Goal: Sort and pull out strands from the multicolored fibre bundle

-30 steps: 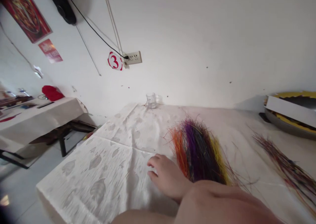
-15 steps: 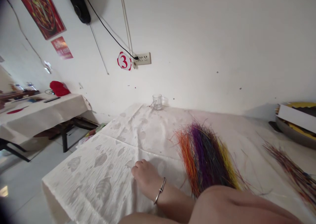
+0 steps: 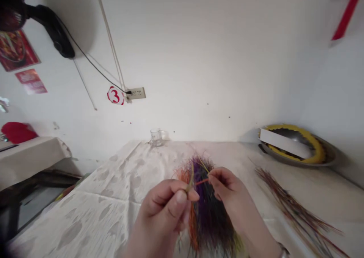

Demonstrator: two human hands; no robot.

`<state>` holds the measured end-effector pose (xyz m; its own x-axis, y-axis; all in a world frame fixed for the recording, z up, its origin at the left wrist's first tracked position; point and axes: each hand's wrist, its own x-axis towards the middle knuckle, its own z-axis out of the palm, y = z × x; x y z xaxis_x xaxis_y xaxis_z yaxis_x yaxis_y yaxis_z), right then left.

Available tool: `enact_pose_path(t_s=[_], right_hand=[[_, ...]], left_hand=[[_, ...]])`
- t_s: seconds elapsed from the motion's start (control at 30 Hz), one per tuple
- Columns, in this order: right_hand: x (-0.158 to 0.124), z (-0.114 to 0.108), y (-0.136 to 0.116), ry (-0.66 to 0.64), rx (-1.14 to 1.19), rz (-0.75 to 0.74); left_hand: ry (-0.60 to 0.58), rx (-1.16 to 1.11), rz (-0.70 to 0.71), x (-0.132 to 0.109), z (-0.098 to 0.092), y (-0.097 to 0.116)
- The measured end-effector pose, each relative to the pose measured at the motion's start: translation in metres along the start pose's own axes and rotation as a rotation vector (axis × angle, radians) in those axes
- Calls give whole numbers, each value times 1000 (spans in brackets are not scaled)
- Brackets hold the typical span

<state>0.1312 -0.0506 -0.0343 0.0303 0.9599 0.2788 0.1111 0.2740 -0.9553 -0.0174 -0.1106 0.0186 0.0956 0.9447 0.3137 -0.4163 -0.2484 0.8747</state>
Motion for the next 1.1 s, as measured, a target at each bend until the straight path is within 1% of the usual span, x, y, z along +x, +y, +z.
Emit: enact_pose_path(t_s=[0.03, 0.07, 0.13, 0.17, 0.23, 0.3, 0.4, 0.53, 0.63, 0.73, 0.8, 0.93, 1.1], right_hand=[[-2, -10, -5, 18, -7, 28], [-4, -18, -10, 16, -41, 13], [-11, -27, -24, -9, -129, -109], [-14, -28, -31, -30, -173, -182], [-20, -29, -43, -93, -231, -279], [-23, -30, -50, -130, -261, -327], [-24, -33, -51, -148, -298, -374], [-26, -37, -50, -179, -375, -421], [-28, -38, -52, -223, -422, -416], [-30, -37, -53, -264, -439, -402], [-32, -36, -53, -271, -444, -400], [-34, -34, -50, -242, -454, -411], [-38, -31, -50, -211, -491, -408]], left_hand=[[10, -3, -65, 3, -1, -4], [16, -11, -100, 5, -1, -9], [-10, 10, -164, 8, 0, -18], [-22, 17, -180, 9, 2, -22], [-44, 30, -206, 10, 5, -28], [-63, 37, -229, 11, 7, -31], [-54, 52, -251, 13, 7, -33], [-64, 17, -225, 14, 5, -31], [-95, -30, -215, 15, 5, -30], [-96, -19, -192, 15, 5, -29], [-72, 48, -144, 14, 5, -27], [-3, 262, -63, 11, 4, -22], [-2, 312, -57, 10, 1, -21]])
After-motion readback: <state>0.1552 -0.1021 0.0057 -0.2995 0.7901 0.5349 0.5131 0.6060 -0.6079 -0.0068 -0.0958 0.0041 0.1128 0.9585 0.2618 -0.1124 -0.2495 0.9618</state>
